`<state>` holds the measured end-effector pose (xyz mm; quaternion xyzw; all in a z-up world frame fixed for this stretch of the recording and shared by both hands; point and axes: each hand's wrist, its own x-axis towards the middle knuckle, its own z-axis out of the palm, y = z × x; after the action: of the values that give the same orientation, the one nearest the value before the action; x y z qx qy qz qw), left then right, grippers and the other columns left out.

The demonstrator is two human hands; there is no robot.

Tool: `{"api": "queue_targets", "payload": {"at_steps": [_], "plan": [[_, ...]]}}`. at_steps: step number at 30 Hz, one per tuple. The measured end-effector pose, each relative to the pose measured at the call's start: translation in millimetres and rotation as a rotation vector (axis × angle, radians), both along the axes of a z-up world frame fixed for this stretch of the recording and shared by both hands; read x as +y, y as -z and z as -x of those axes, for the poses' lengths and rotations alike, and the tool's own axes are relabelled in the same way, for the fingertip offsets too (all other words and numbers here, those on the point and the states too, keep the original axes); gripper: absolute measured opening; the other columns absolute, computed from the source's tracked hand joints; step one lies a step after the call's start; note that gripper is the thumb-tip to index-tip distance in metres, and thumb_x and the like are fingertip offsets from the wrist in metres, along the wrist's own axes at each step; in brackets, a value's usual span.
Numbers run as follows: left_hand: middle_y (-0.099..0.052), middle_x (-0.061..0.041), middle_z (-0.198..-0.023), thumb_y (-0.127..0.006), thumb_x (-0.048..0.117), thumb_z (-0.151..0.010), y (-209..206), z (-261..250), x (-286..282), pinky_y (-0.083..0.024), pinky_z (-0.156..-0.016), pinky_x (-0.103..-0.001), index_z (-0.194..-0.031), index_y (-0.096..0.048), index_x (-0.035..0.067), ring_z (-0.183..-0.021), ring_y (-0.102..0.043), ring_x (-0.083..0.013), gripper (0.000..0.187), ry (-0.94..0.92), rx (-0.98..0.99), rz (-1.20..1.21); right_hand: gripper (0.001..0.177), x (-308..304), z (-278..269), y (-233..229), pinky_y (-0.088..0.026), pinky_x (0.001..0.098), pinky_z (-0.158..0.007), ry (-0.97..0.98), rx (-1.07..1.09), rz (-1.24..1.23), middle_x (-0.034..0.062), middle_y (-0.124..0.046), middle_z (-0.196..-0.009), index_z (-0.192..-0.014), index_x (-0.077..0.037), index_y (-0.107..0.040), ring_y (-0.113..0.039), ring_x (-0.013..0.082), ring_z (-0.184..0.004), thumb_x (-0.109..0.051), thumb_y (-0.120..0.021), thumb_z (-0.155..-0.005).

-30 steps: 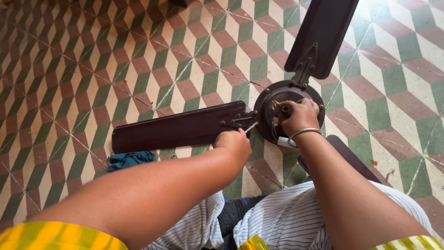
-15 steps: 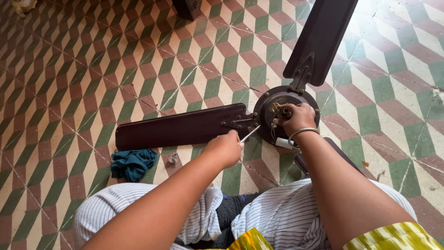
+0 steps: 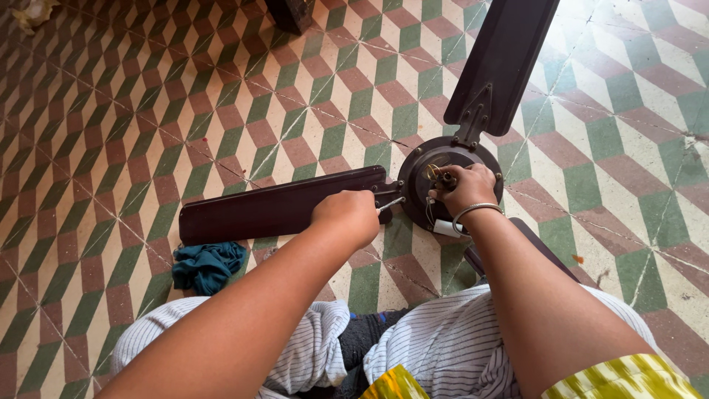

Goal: The person sits on the floor and uses a screwdriver to loosen and remove screws from the central hub of a ceiling fan. They then wipe the hub area with a cloth. The fan remains on the floor throughout the clip.

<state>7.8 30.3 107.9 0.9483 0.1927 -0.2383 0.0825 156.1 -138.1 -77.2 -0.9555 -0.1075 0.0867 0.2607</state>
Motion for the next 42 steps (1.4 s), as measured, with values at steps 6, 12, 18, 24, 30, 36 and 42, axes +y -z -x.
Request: {"api": "queue_targets", "payload": {"at_steps": [6, 12, 18, 24, 30, 36, 42], "plan": [[-0.074, -0.017, -0.117, -0.062, 0.016, -0.093, -2.0, -5.7, -3.7, -0.059, -0.089, -0.047, -0.116, -0.074, 0.008, -0.110, -0.071, -0.0364, 0.027, 0.023, 0.029, -0.027, 0.053, 0.1, 0.7, -0.9, -0.036, 0.0433, -0.110, -0.015, -0.015, 0.006, 0.0127, -0.055, -0.120, -0.122, -0.033, -0.075, -0.045, 0.0350, -0.124, -0.046, -0.090, -0.072], [-0.076, -0.016, -0.116, -0.060, 0.009, -0.093, -2.0, -17.0, -10.4, -0.061, -0.086, -0.046, -0.116, -0.076, 0.007, -0.109, -0.074, -0.0339, 0.028, 0.070, 0.087, -0.028, 0.054, 2.3, 0.8, -0.2, -0.037, 0.0430, -0.110, -0.008, 0.001, 0.019, 0.0124, -0.055, -0.120, -0.123, -0.033, -0.075, -0.045, 0.0353, -0.124, -0.047, -0.090, -0.072], [-0.071, -0.016, -0.124, -0.062, 0.009, -0.093, 1.4, -33.9, -16.0, -0.060, -0.086, -0.049, -0.122, -0.072, 0.009, -0.114, -0.070, -0.0348, 0.031, 0.174, 0.088, -0.054, 0.053, 4.0, 0.5, 4.0, -0.036, 0.0434, -0.109, 0.014, -0.044, -0.010, 0.0119, -0.055, -0.120, -0.120, -0.034, -0.076, -0.043, 0.0363, -0.125, -0.045, -0.091, -0.071], [-0.072, -0.013, -0.124, -0.063, 0.010, -0.092, 3.6, -38.0, -11.9, -0.061, -0.084, -0.046, -0.119, -0.074, 0.011, -0.113, -0.071, -0.0333, 0.029, 0.288, 0.124, -0.112, 0.052, 7.4, 1.2, 5.3, -0.037, 0.0440, -0.109, 0.018, -0.054, -0.001, 0.0122, -0.056, -0.119, -0.119, -0.033, -0.077, -0.044, 0.0363, -0.123, -0.044, -0.092, -0.070], [-0.076, -0.012, -0.114, -0.070, 0.010, -0.088, 5.3, -27.7, -0.8, -0.062, -0.078, -0.041, -0.109, -0.078, 0.012, -0.106, -0.074, -0.0298, 0.023, 0.482, 0.166, -0.181, 0.053, 9.6, 2.4, 2.4, -0.037, 0.0437, -0.108, 0.023, -0.091, 0.003, 0.0122, -0.056, -0.117, -0.117, -0.033, -0.078, -0.045, 0.0357, -0.121, -0.044, -0.093, -0.068], [-0.075, -0.009, -0.113, -0.072, 0.012, -0.087, 15.8, -13.3, 4.5, -0.061, -0.078, -0.041, -0.102, -0.080, 0.013, -0.105, -0.073, -0.0299, 0.017, 0.580, 0.089, -0.184, 0.050, 10.0, 3.4, 0.4, -0.040, 0.0435, -0.105, 0.036, -0.072, 0.013, 0.0135, -0.055, -0.118, -0.117, -0.033, -0.078, -0.044, 0.0373, -0.120, -0.044, -0.092, -0.070], [-0.075, -0.004, -0.113, -0.071, 0.013, -0.088, 34.4, -7.3, -6.6, -0.061, -0.079, -0.042, -0.105, -0.080, 0.014, -0.108, -0.071, -0.0281, 0.019, 0.677, 0.125, -0.188, 0.051, 10.3, 3.5, -5.4, -0.040, 0.0453, -0.105, 0.004, -0.056, 0.077, 0.0150, -0.054, -0.118, -0.119, -0.031, -0.077, -0.045, 0.0379, -0.120, -0.045, -0.091, -0.072]]}}
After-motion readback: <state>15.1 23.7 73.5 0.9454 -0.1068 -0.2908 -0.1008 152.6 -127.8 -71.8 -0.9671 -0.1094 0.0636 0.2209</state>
